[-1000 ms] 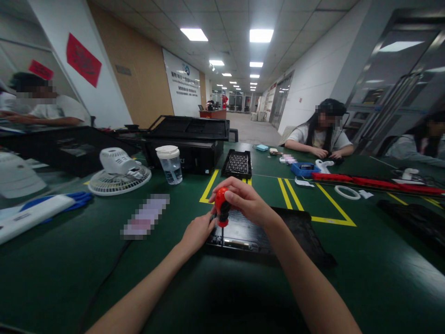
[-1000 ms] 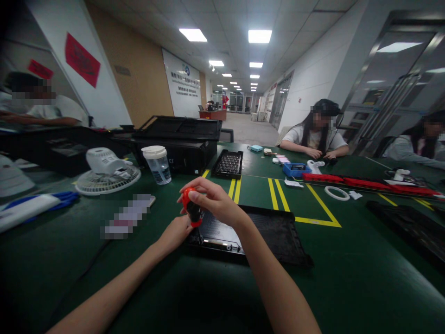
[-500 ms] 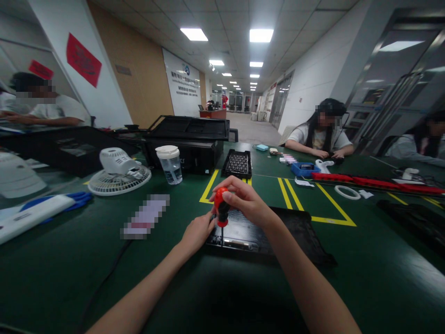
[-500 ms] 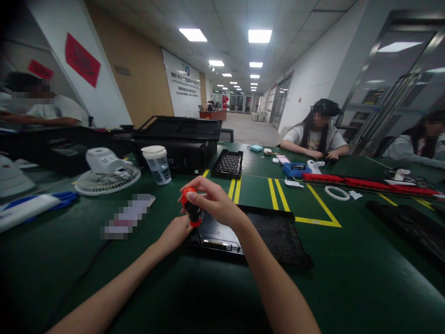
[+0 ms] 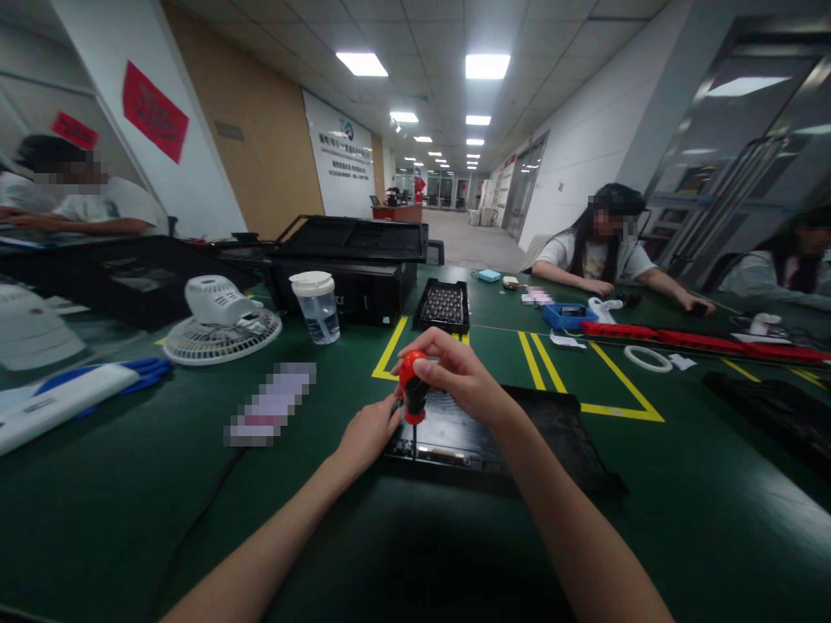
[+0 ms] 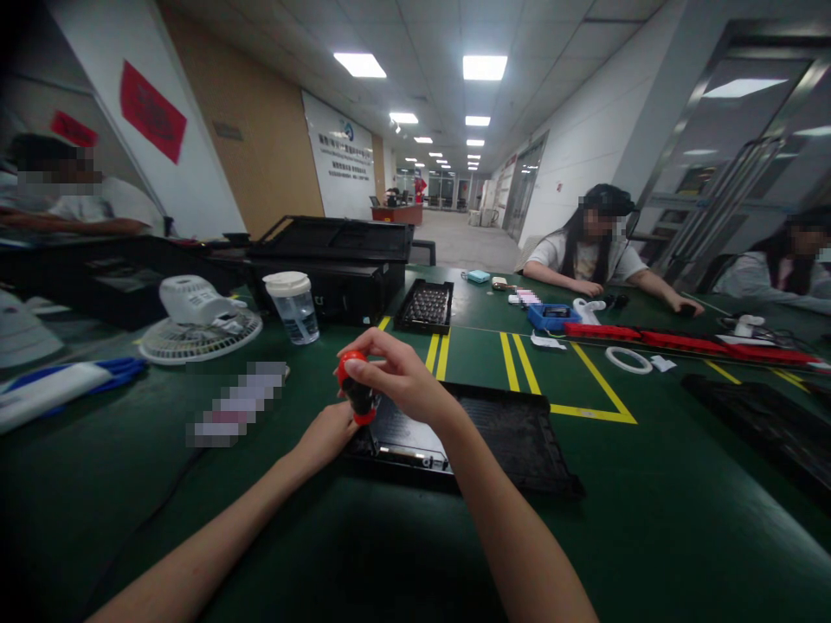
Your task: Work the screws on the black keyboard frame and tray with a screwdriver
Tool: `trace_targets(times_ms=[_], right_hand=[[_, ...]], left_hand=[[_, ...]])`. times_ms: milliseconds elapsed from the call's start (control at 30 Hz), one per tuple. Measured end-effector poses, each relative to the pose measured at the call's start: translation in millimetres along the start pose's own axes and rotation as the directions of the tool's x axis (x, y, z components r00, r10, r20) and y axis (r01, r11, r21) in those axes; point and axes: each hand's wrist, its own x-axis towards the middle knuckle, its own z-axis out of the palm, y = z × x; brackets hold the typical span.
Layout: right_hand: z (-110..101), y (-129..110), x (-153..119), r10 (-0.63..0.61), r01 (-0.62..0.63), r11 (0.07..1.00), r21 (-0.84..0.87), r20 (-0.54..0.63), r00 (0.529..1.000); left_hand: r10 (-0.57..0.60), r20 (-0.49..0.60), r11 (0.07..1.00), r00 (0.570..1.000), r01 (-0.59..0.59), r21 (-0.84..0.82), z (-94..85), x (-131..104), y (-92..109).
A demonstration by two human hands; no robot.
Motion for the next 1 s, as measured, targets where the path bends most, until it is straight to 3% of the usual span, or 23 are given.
trace_targets(times_ms=[367, 1000], right_hand=[[-1.6, -0.8, -0.9, 0.006, -0.008, 0.999, -0.031, -0.051, 0.999], [2.3, -2.7, -1.3, 0.009, -0.022, 0.993, -0.113, -0.11, 0.994]], left_hand=[[0.046, -0.037, 0.999, 0.998, -0.046, 0.025, 10.4, 5.6, -10.2], [0.026, -0.016, 1.0, 1.0, -0.026, 0.016, 9.3, 6.0, -8.9]])
